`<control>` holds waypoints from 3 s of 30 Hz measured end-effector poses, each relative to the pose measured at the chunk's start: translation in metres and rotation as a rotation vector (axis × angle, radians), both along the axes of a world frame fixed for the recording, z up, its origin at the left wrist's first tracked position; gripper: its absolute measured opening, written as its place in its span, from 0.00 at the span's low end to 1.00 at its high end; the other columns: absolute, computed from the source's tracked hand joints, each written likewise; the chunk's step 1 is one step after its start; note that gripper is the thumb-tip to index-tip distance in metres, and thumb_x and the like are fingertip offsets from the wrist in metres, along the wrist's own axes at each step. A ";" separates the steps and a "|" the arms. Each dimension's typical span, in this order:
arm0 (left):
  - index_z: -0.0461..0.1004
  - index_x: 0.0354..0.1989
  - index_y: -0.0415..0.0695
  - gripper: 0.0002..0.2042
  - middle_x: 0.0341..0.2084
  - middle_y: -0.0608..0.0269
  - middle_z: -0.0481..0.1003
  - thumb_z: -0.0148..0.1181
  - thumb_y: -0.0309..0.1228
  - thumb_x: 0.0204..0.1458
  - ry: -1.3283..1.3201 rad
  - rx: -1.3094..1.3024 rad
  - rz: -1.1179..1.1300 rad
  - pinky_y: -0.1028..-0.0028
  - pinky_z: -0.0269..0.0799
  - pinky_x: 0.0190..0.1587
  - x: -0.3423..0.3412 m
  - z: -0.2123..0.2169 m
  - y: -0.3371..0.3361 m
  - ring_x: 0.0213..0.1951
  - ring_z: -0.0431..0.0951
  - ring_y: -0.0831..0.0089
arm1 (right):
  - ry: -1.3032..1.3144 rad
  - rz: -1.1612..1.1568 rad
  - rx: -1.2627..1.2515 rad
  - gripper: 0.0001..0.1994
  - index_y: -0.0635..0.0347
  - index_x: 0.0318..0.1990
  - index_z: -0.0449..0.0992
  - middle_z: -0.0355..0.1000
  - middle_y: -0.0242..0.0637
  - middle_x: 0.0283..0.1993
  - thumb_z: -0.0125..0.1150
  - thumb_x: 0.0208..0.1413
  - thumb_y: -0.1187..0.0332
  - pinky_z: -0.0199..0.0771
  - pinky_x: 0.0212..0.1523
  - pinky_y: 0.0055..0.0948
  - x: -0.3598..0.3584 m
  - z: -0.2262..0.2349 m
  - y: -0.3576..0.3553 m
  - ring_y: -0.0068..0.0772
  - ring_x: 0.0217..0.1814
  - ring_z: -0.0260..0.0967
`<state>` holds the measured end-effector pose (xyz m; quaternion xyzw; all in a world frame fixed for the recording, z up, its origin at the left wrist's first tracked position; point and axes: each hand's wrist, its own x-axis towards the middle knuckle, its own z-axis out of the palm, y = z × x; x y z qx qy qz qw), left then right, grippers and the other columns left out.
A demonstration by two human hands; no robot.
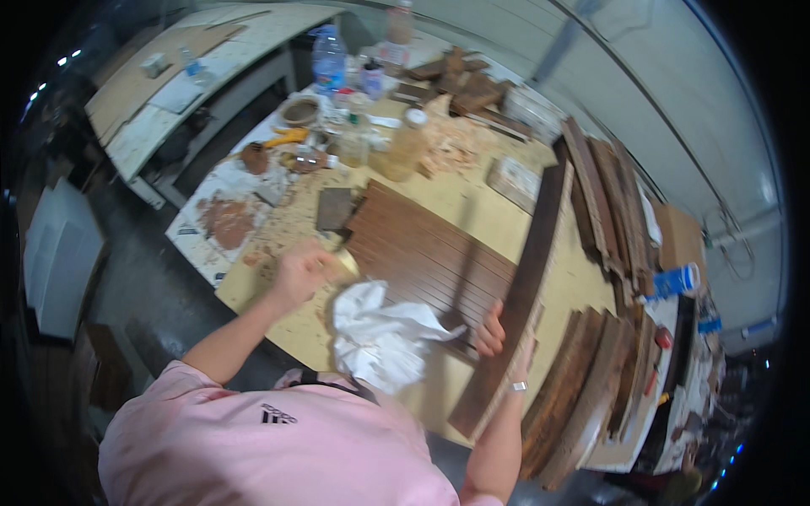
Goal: The person wipes long wooden slats with a white cloth after applying a substance from a small sponge.
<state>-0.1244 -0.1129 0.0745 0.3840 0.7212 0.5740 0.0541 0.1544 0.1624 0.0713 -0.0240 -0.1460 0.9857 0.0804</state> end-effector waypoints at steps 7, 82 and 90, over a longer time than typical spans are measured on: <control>0.79 0.34 0.43 0.10 0.34 0.58 0.75 0.69 0.28 0.40 0.285 -0.588 0.678 0.63 0.71 0.39 -0.134 -0.071 -0.143 0.35 0.77 0.57 | 0.038 0.199 -0.073 0.22 0.61 0.56 0.67 0.58 0.32 0.26 0.42 0.64 0.54 0.57 0.25 0.26 0.015 -0.023 -0.037 0.27 0.22 0.55; 0.74 0.43 0.38 0.10 0.36 0.60 0.75 0.51 0.24 0.54 -0.318 0.012 -0.173 0.70 0.69 0.47 0.082 -0.002 0.017 0.40 0.75 0.70 | -1.063 0.072 2.086 0.12 0.59 0.33 0.73 0.74 0.49 0.33 0.58 0.55 0.59 0.71 0.35 0.49 0.021 0.017 -0.113 0.51 0.35 0.74; 0.75 0.47 0.56 0.22 0.50 0.63 0.73 0.64 0.27 0.39 0.855 -0.179 -0.395 0.52 0.59 0.59 0.043 0.043 0.079 0.56 0.69 0.59 | -1.246 -0.237 1.622 0.16 0.66 0.29 0.75 0.73 0.52 0.25 0.61 0.52 0.58 0.69 0.31 0.41 0.055 0.043 -0.140 0.50 0.28 0.72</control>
